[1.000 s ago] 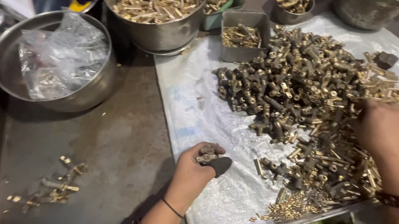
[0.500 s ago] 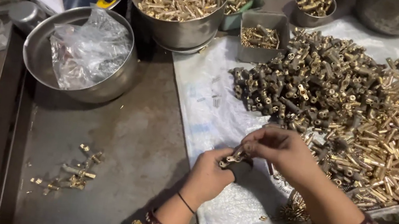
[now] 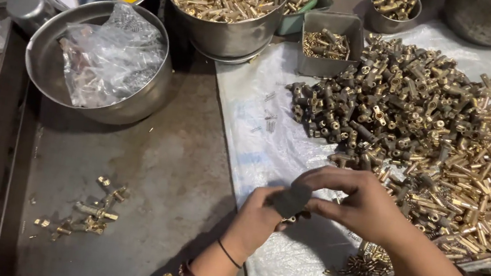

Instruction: The person sorts small brass hardware fittings on a workbench, picking items one at a time from a large pile, holding each against a small dark pad in the left hand, and placing selected pieces onto a separate pile on the metal table. Bowls and boxes of additional brass parts surround the work area.

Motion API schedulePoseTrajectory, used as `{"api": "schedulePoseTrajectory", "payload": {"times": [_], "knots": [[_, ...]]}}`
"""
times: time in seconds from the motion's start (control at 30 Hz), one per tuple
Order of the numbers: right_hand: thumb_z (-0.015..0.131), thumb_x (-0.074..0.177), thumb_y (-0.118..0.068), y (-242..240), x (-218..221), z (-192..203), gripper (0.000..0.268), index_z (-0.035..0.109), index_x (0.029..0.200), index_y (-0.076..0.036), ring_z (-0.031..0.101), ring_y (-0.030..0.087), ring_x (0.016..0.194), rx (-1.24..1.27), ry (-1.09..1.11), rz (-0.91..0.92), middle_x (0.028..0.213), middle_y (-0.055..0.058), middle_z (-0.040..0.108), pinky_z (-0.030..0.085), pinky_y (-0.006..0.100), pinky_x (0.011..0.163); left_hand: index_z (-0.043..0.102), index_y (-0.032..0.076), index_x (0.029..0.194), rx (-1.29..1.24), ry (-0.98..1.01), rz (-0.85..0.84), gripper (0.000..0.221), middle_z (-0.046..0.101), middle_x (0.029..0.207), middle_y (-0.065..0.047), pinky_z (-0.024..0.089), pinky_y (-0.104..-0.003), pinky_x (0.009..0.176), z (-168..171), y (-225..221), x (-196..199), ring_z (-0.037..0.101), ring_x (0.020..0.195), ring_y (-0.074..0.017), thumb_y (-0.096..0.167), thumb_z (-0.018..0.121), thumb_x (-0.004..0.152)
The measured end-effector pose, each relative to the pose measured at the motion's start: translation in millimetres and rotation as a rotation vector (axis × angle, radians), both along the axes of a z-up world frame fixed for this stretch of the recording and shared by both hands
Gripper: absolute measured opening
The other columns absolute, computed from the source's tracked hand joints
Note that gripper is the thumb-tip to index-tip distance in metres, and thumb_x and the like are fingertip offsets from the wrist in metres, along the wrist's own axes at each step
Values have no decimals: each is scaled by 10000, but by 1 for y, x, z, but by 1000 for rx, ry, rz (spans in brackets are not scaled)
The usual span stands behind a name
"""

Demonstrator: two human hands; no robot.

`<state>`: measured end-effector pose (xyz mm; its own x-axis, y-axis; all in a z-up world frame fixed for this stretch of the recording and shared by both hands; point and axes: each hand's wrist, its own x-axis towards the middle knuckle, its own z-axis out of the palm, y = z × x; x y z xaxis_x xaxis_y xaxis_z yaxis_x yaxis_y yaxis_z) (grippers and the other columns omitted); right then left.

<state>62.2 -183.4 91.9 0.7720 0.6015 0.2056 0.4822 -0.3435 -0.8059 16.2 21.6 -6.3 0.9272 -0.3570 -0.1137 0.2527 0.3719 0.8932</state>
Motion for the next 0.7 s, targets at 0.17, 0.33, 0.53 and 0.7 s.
{"api": "schedulePoseTrajectory", "payload": {"times": [0.17,0.33,0.53,0.7], "knots": [[760,867,-159,-38,17,-28,191,819,1044,-118,779,175,946,-154,367,-631,1075,41,827,619,326,871,772,5,930,28,169,43,280,567,661,26,318,-226,482,15,8,3,452,549,-49,233,617,986],[752,811,-249,-32,11,-39,253,801,1059,-235,713,240,915,-697,-209,-371,1123,-10,734,586,371,772,773,23,882,106,293,126,372,578,624,14,299,-229,429,24,5,9,462,495,-50,332,594,987],[673,791,-166,-28,19,-49,300,772,1064,-240,660,237,1053,-860,-419,-323,1060,35,640,589,391,732,764,14,844,97,300,138,433,644,665,-11,300,-231,411,11,4,8,506,487,-58,387,578,966],[694,821,-256,-14,15,-35,289,723,1099,-184,671,272,989,-922,-316,-296,1066,46,641,582,416,742,754,20,829,63,299,158,459,655,670,-18,274,-212,404,21,11,10,451,471,-43,429,597,967]]}}
